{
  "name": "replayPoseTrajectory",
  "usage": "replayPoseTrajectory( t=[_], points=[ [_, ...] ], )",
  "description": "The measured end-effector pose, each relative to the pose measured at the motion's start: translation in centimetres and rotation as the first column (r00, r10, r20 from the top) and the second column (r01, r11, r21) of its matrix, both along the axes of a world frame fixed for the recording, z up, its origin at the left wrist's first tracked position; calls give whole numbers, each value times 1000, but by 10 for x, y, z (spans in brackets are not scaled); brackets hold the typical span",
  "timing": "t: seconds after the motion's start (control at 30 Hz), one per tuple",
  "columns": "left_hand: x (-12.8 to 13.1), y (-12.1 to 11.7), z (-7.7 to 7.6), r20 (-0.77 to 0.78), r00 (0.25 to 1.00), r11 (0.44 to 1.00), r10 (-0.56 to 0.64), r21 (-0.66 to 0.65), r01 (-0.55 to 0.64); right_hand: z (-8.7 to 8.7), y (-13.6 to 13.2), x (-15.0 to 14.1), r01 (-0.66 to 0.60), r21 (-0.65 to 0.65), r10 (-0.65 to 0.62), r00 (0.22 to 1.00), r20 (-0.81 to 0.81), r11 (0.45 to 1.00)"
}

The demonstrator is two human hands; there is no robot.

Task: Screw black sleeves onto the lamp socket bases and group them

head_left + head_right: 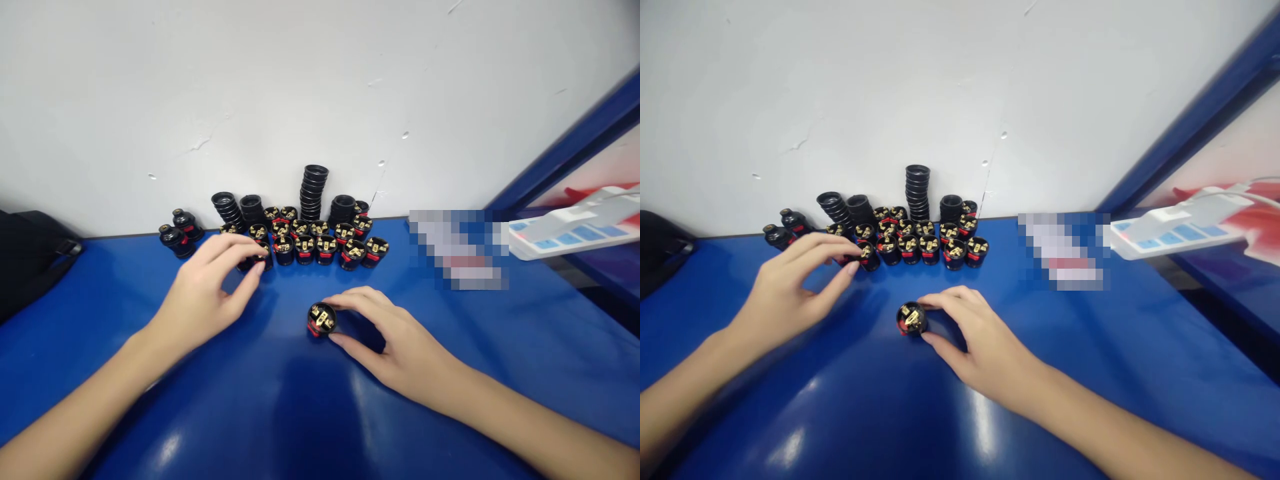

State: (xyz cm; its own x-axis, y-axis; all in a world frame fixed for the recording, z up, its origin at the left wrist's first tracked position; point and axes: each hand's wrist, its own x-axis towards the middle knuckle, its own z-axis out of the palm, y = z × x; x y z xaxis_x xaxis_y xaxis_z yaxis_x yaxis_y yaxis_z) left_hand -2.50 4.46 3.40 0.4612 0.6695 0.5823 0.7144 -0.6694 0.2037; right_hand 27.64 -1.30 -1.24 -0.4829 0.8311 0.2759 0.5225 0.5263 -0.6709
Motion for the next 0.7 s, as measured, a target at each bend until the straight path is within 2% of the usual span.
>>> replayPoseTrajectory(
  t=[0.17, 0.27, 0.37, 0.57, 0.7],
  points=[
    [-15, 45, 14, -176, 971, 970, 159, 211, -121, -2, 2, 0, -10, -12, 10, 1000, 13, 1000],
    [-20, 74, 17, -204, 958, 961, 201, 231, -152, -2, 2, 1, -16, -9, 16, 1000, 5, 1000],
    [-21, 94, 16, -203, 963, 964, 177, 233, -128, -2, 1, 1, -25, -3, 25, 1000, 1, 1000],
    [-22, 109, 10, -178, 980, 979, 92, 198, -56, -1, 0, 0, -34, 41, 35, 999, -16, 999],
    [-20, 102, 11, -136, 989, 974, 61, 223, -29, -1, 0, 0, -24, 72, 26, 999, -31, 997]
  ],
)
